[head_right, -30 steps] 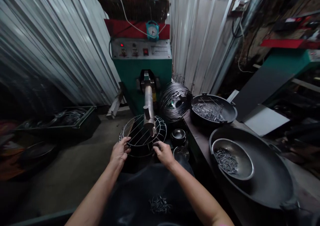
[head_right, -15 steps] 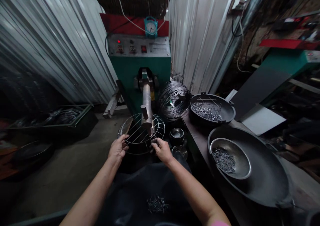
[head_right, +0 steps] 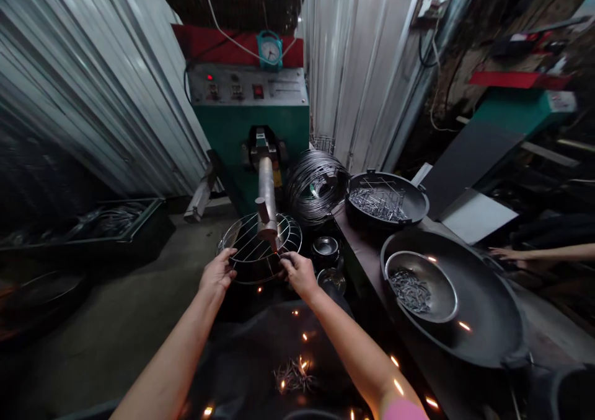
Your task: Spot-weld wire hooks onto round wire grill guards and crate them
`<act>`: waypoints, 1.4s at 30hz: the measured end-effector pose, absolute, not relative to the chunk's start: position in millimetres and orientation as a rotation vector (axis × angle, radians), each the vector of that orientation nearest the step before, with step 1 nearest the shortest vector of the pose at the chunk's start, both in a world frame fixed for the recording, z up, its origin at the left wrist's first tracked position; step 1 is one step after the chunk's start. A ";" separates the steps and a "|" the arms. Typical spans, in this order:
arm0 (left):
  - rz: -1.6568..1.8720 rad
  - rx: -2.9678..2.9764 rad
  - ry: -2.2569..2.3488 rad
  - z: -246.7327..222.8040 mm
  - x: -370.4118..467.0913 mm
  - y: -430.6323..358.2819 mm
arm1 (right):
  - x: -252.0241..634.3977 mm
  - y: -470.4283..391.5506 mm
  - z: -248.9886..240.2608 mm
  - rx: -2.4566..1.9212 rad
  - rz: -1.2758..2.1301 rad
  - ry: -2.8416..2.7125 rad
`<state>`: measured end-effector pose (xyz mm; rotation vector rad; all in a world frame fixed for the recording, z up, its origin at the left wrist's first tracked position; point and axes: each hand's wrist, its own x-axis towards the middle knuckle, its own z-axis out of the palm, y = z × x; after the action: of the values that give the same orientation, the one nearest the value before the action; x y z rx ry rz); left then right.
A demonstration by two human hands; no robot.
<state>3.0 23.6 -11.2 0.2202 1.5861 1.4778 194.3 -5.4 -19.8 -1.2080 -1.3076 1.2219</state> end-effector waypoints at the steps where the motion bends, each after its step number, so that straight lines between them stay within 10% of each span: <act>1: 1.493 0.216 1.575 -11.5 4.1 21.7 | 200.6 -8.6 -21.3 -1.219 1.200 -1.277; 28: 1.037 0.353 1.457 -9.4 -51.3 47.3 | 299.1 -111.1 -129.7 -1.597 1.249 -1.310; 42: 1.477 0.300 1.477 -15.9 -9.4 -3.1 | 198.4 -49.0 -9.7 -1.031 1.342 -1.284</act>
<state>-9.4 -3.1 -15.9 0.2998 1.4771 1.4772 198.4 -49.0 -9.7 -1.0307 -1.2843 1.3424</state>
